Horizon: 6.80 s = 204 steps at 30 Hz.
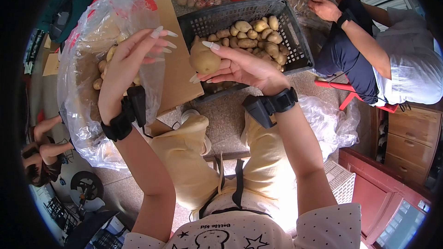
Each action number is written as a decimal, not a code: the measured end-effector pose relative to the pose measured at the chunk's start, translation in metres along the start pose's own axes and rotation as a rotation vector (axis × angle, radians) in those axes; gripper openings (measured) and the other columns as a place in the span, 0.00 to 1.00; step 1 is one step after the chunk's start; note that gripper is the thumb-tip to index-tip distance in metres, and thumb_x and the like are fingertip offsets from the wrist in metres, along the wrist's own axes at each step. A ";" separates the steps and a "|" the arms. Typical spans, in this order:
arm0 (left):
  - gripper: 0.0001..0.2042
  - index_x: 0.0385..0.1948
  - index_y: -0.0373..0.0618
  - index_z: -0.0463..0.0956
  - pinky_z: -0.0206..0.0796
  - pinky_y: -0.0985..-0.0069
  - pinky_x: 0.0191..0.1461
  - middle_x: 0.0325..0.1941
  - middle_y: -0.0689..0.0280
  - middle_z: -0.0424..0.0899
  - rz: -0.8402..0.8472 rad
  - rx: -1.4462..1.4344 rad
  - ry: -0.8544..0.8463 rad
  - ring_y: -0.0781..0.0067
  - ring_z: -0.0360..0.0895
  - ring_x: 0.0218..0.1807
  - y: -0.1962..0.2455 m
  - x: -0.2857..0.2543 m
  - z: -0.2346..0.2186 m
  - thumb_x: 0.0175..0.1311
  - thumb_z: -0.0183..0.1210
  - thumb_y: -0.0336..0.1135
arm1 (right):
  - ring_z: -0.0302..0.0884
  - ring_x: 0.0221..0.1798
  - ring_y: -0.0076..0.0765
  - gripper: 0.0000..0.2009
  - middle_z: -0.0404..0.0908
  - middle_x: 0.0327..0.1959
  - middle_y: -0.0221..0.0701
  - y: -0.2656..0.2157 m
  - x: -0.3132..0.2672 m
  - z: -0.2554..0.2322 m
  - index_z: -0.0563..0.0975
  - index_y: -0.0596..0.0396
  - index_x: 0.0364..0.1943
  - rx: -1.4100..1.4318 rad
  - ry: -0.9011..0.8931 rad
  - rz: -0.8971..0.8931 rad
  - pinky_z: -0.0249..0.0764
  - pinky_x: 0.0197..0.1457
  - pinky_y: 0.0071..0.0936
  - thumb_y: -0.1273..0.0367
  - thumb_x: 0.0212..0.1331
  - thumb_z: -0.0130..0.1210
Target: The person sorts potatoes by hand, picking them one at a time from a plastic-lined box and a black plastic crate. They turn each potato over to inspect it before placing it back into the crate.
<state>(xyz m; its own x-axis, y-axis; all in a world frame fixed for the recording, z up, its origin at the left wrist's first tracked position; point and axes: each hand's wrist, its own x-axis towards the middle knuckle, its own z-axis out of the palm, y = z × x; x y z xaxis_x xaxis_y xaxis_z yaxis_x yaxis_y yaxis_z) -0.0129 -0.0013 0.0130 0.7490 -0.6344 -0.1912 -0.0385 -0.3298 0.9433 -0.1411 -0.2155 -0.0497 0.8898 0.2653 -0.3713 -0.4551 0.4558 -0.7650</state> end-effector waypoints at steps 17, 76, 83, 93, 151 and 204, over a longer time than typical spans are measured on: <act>0.17 0.50 0.40 0.73 0.62 0.83 0.49 0.42 0.67 0.82 0.058 0.101 -0.044 0.78 0.76 0.46 -0.012 0.006 0.002 0.67 0.53 0.43 | 0.79 0.49 0.33 0.32 0.82 0.43 0.43 0.001 0.005 0.006 0.72 0.60 0.52 0.061 0.137 0.118 0.71 0.58 0.25 0.42 0.64 0.41; 0.25 0.60 0.39 0.57 0.70 0.81 0.48 0.45 0.60 0.78 0.101 -0.210 -0.391 0.74 0.79 0.39 -0.001 0.004 0.027 0.65 0.56 0.36 | 0.81 0.41 0.32 0.32 0.83 0.35 0.36 0.007 0.015 0.003 0.77 0.60 0.37 0.033 0.266 0.087 0.75 0.50 0.28 0.43 0.66 0.32; 0.26 0.53 0.40 0.68 0.69 0.85 0.43 0.45 0.67 0.79 0.035 -0.235 -0.308 0.80 0.78 0.42 0.004 0.000 0.023 0.63 0.55 0.53 | 0.81 0.43 0.34 0.33 0.83 0.38 0.39 0.004 0.014 0.002 0.78 0.61 0.41 0.002 0.249 0.092 0.74 0.51 0.29 0.44 0.67 0.31; 0.26 0.46 0.36 0.74 0.73 0.78 0.48 0.39 0.57 0.83 -0.073 -0.238 -0.203 0.71 0.81 0.40 0.010 0.005 0.019 0.67 0.46 0.54 | 0.80 0.45 0.36 0.31 0.82 0.40 0.42 0.001 0.013 0.008 0.77 0.61 0.41 -0.015 0.277 0.103 0.73 0.53 0.30 0.45 0.67 0.31; 0.15 0.53 0.47 0.73 0.70 0.78 0.48 0.51 0.63 0.80 0.115 -0.283 0.215 0.71 0.80 0.45 0.006 0.010 0.029 0.68 0.48 0.40 | 0.80 0.35 0.48 0.14 0.81 0.26 0.37 0.055 0.014 -0.032 0.80 0.51 0.28 -1.454 0.374 0.078 0.73 0.39 0.42 0.58 0.60 0.49; 0.19 0.48 0.37 0.73 0.65 0.73 0.40 0.35 0.56 0.80 0.119 0.054 0.436 0.66 0.77 0.34 0.010 0.021 0.040 0.71 0.44 0.45 | 0.81 0.35 0.37 0.22 0.82 0.31 0.39 0.088 0.022 -0.360 0.81 0.59 0.36 -0.840 1.131 0.669 0.76 0.41 0.33 0.52 0.49 0.61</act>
<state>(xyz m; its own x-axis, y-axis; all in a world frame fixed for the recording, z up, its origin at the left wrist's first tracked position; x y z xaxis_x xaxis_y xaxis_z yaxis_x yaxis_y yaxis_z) -0.0242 -0.0456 0.0077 0.9453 -0.3204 0.0605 -0.1669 -0.3161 0.9339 -0.1492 -0.4752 -0.3148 0.2782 -0.7115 -0.6452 -0.9592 -0.1705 -0.2255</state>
